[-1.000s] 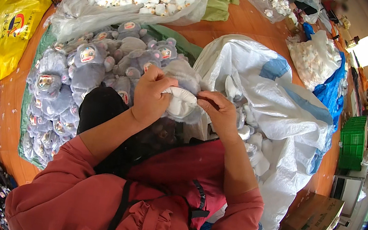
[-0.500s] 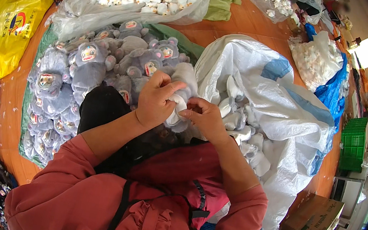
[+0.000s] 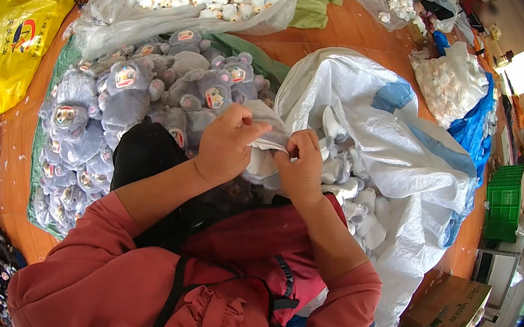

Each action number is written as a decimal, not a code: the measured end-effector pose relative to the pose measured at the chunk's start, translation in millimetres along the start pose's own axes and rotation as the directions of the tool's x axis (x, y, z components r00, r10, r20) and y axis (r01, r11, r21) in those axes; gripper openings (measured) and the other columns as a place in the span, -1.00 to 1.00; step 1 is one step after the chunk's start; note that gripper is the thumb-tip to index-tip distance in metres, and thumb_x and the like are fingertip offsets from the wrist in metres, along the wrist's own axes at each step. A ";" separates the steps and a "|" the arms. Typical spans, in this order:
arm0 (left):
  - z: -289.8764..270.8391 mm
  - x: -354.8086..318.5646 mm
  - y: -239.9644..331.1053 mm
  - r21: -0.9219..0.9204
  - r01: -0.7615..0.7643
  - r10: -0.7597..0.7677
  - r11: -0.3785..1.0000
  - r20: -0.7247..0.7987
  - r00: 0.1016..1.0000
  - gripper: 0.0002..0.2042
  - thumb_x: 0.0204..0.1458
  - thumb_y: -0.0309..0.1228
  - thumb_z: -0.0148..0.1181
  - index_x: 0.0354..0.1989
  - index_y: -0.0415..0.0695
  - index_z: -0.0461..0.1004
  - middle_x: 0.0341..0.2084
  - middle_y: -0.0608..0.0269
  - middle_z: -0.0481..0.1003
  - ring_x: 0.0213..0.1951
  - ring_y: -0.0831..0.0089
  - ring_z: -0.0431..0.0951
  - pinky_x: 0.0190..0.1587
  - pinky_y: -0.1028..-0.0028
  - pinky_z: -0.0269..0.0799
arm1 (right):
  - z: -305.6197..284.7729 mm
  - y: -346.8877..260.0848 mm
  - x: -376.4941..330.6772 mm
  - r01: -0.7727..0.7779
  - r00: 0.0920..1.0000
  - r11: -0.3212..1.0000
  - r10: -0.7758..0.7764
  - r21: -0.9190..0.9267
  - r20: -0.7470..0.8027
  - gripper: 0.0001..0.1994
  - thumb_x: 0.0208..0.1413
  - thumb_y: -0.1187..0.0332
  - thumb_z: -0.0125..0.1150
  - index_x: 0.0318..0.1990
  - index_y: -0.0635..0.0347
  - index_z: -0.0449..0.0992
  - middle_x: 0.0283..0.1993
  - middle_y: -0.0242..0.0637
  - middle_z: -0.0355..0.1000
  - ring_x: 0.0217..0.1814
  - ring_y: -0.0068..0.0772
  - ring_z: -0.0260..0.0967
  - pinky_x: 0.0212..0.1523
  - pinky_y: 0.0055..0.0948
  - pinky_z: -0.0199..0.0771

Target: The person sits on the floor and repeatedly stuffs white filling into gray plush toy bodies. They open the toys, insert the filling by hand, and place the stuffed toys into a nearby pile.

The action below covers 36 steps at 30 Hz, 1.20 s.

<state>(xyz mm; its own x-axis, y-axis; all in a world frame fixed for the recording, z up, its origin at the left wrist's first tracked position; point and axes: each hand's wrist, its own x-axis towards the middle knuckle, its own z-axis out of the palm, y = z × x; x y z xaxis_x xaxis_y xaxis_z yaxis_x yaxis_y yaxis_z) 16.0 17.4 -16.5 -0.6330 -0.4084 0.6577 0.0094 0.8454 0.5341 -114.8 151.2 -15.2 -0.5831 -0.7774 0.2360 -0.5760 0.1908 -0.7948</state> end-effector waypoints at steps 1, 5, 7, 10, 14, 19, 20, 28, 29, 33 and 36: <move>-0.7 0.2 0.0 0.024 -0.020 0.020 1.000 0.023 1.000 -0.55 -0.34 -0.69 0.18 -0.16 -0.07 0.56 -0.38 0.21 0.38 -0.34 0.20 0.47 -0.35 0.30 0.41 | -1.1 -1.4 0.1 0.016 0.999 1.000 -0.016 0.005 -0.034 -0.80 -0.19 0.60 0.25 -0.41 0.22 0.34 -0.30 -0.23 0.30 -0.39 -0.21 0.31 -0.38 -0.34 0.34; -4.5 7.3 5.8 0.074 -0.113 0.108 0.991 0.078 0.991 -0.54 -0.33 -0.65 0.19 -0.13 -0.09 0.52 -0.35 0.22 0.41 -0.30 0.18 0.47 -0.26 0.27 0.42 | -3.3 -0.2 0.4 0.170 0.970 0.985 -0.169 -0.012 -0.175 -0.77 -0.21 0.66 0.23 -0.40 0.18 0.36 -0.29 -0.25 0.30 -0.42 -0.30 0.30 -0.42 -0.40 0.35; -5.1 8.3 6.8 0.026 -0.142 0.139 0.990 0.083 0.987 -0.54 -0.33 -0.67 0.17 -0.12 -0.13 0.49 -0.30 0.17 0.43 -0.27 0.12 0.47 -0.24 0.23 0.40 | -4.1 1.5 2.1 0.222 0.948 0.975 -0.221 -0.021 -0.231 -0.76 -0.21 0.68 0.23 -0.40 0.18 0.36 -0.30 -0.26 0.30 -0.43 -0.33 0.30 -0.43 -0.41 0.35; -2.1 5.3 6.5 -0.035 -0.114 0.117 0.993 0.110 0.987 -0.59 -0.28 -0.64 0.23 -0.13 -0.14 0.47 -0.28 0.14 0.46 -0.25 0.10 0.48 -0.20 0.21 0.42 | -7.1 5.1 5.0 0.206 0.943 0.978 -0.201 -0.008 -0.265 -0.76 -0.21 0.69 0.24 -0.39 0.18 0.38 -0.33 -0.28 0.31 -0.44 -0.35 0.30 -0.43 -0.42 0.36; -0.5 4.0 7.1 -0.078 -0.070 0.078 0.995 0.113 0.991 -0.62 -0.24 -0.58 0.31 -0.15 -0.13 0.47 -0.27 0.13 0.45 -0.25 0.07 0.49 -0.20 0.18 0.43 | -8.5 4.8 5.6 0.204 0.951 0.979 -0.197 0.005 -0.236 -0.77 -0.19 0.69 0.23 -0.39 0.18 0.40 -0.38 -0.29 0.30 -0.44 -0.36 0.31 -0.43 -0.43 0.36; -0.9 -0.1 1.9 -0.044 0.004 0.002 0.999 0.131 0.991 -0.61 -0.25 -0.62 0.30 -0.14 -0.12 0.48 -0.29 0.11 0.43 -0.31 0.10 0.50 -0.28 0.25 0.45 | -12.4 -2.6 3.8 0.231 0.967 0.973 -0.228 0.011 -0.114 -0.79 -0.19 0.68 0.24 -0.38 0.17 0.48 -0.36 -0.28 0.34 -0.42 -0.34 0.35 -0.43 -0.45 0.36; -1.3 -0.1 -0.4 -0.023 0.007 -0.004 1.000 0.118 0.993 -0.61 -0.25 -0.64 0.28 -0.15 -0.13 0.48 -0.29 0.11 0.42 -0.32 0.11 0.51 -0.30 0.26 0.45 | -10.5 -1.5 1.8 0.232 0.970 0.972 -0.228 0.036 -0.083 -0.79 -0.18 0.67 0.24 -0.37 0.16 0.50 -0.35 -0.28 0.35 -0.41 -0.34 0.36 -0.43 -0.45 0.36; 2.1 3.2 -9.3 0.007 0.020 -0.019 1.000 -0.049 0.999 -0.65 -0.27 -0.70 0.16 -0.21 -0.14 0.47 -0.26 0.13 0.43 -0.35 0.10 0.52 -0.33 0.25 0.46 | -7.2 2.7 5.3 0.322 0.947 0.946 -0.321 0.036 -0.028 -0.82 -0.09 0.55 0.33 -0.28 0.13 0.60 -0.30 -0.27 0.44 -0.29 -0.20 0.43 -0.30 -0.34 0.44; 1.5 2.1 -10.4 0.009 0.026 -0.026 1.000 -0.036 0.999 -0.65 -0.27 -0.69 0.17 -0.22 -0.14 0.47 -0.24 0.13 0.44 -0.34 0.09 0.52 -0.32 0.24 0.46 | -7.7 1.5 5.9 0.322 0.946 0.946 -0.321 0.031 -0.036 -0.83 -0.07 0.52 0.34 -0.27 0.12 0.61 -0.30 -0.26 0.46 -0.27 -0.18 0.44 -0.28 -0.32 0.45; 0.9 1.3 -8.8 0.010 0.046 -0.046 0.999 0.014 0.999 -0.66 -0.28 -0.67 0.20 -0.24 -0.12 0.46 -0.22 0.13 0.47 -0.31 0.08 0.53 -0.30 0.22 0.45 | -10.0 3.2 5.5 0.310 0.950 0.950 -0.310 -0.031 -0.016 -0.86 -0.03 0.44 0.36 -0.26 0.13 0.64 -0.29 -0.25 0.49 -0.26 -0.16 0.44 -0.23 -0.29 0.45; 1.7 0.9 -4.4 0.018 0.038 -0.038 0.999 0.015 0.999 -0.67 -0.29 -0.65 0.22 -0.25 -0.12 0.46 -0.22 0.15 0.48 -0.31 0.08 0.53 -0.29 0.22 0.44 | -7.9 0.5 4.6 0.281 0.959 0.956 -0.283 -0.082 -0.008 -0.87 -0.01 0.43 0.35 -0.26 0.13 0.63 -0.31 -0.29 0.50 -0.27 -0.15 0.44 -0.24 -0.26 0.45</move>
<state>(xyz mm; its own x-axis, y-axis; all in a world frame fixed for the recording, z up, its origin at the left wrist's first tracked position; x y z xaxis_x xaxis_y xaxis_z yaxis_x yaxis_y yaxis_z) 14.1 13.8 -19.2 -0.6441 -0.4356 0.6288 -0.0290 0.8354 0.5489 -122.3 152.4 -10.1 -0.4012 -0.7947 0.4555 -0.7616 0.0131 -0.6480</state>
